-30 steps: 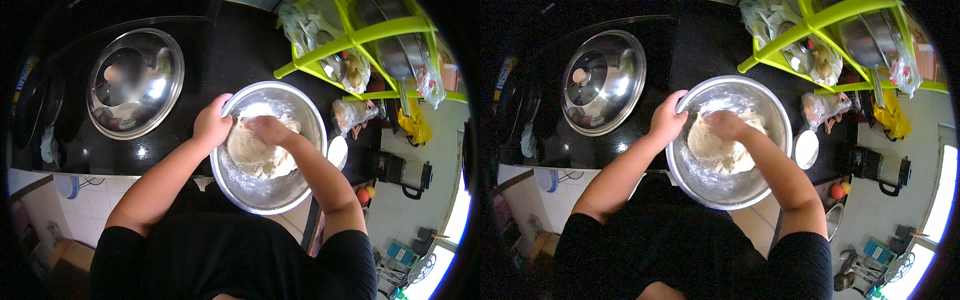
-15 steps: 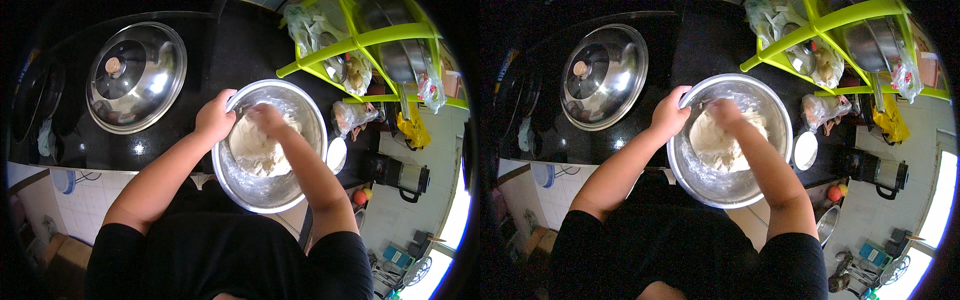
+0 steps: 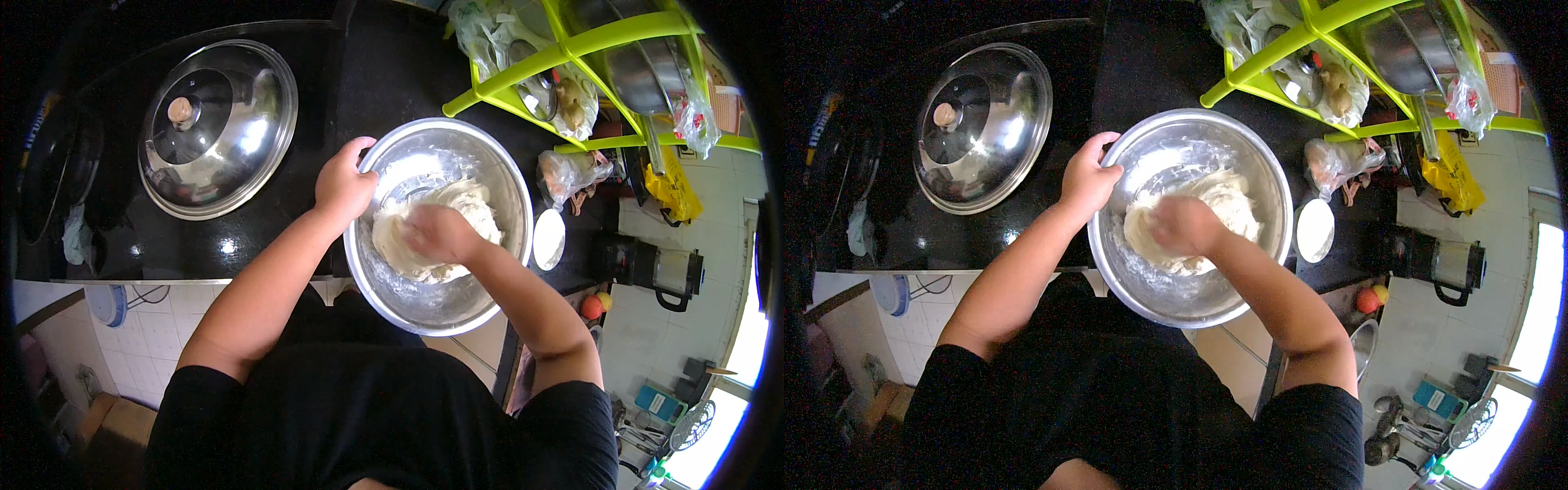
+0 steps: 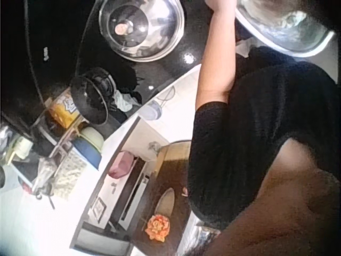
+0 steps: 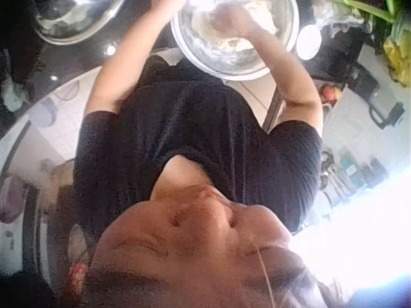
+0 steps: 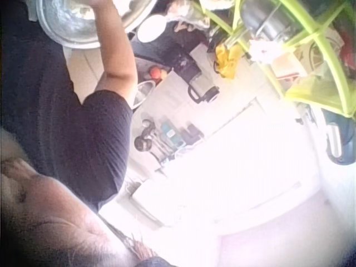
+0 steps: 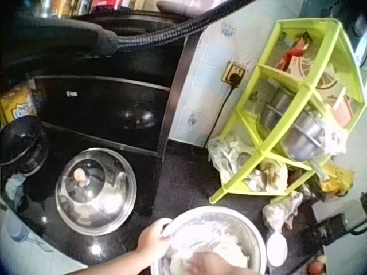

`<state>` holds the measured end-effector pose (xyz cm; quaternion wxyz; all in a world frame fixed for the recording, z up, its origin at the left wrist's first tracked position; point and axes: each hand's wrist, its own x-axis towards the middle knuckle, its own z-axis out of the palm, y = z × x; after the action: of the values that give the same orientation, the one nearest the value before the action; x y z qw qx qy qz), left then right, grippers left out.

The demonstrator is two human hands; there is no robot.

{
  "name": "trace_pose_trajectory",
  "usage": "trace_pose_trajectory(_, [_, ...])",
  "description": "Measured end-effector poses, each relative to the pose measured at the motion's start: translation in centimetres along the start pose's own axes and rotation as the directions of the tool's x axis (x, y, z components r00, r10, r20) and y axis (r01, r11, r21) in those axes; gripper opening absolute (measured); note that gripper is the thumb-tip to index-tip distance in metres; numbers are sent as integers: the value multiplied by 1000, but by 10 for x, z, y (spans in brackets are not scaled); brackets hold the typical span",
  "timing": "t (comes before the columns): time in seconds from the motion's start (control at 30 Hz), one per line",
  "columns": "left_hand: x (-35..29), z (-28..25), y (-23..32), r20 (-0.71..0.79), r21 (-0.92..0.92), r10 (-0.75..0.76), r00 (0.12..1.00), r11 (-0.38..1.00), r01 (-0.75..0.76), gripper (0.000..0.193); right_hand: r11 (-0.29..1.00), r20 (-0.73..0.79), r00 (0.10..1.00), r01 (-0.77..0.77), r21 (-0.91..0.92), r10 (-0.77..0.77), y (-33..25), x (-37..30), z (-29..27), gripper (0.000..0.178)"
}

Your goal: The person kneads a large mass of dough inside a metal bowl using both hands. They repeatedly fold, press, and turn the dough to develop its texture, occasionally adding small amounts of flour from a nearby plate to prevent sticking.

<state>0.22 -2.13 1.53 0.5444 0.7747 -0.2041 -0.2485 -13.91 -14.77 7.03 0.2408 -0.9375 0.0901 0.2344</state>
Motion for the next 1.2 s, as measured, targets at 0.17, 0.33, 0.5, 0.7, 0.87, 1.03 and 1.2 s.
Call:
trace_pose_trajectory(0.17, [-1, 8, -9, -2, -66, 10, 1000, 998, -10, 45, 967, -259, 941, 173, -187, -218, 5, -93, 31, 24])
trace_pose_trajectory(0.33, [-2, 6, -7, -13, 18, 57, 998, 998, -56, 44, 877, -483, 752, -267, 400, 449, 56, -72, -12, 16])
trace_pose_trajectory(0.5, [1, 13, -17, 11, -63, 93, 996, 994, -92, 43, 371, -172, 679, -158, 915, 714, 225, 16, 46, 28])
trace_pose_trajectory(0.7, [-4, 14, -22, -42, -146, 83, 996, 985, -88, 41, 906, -44, 912, -410, -106, 408, 120, 46, 8, 31])
trace_pose_trajectory(0.87, [-4, 13, -17, -34, -117, 48, 998, 992, -52, 41, 926, -164, 929, -289, 242, 333, 89, -4, -16, 32])
trace_pose_trajectory(1.03, [-4, 11, -12, 4, -31, 84, 996, 996, -84, 42, 824, -382, 733, -459, 333, 563, 110, 3, -13, 29])
trace_pose_trajectory(1.2, [-4, 10, -11, -6, 25, 77, 997, 997, -77, 40, 887, -97, 927, -311, 341, 362, 73, 59, 11, 25])
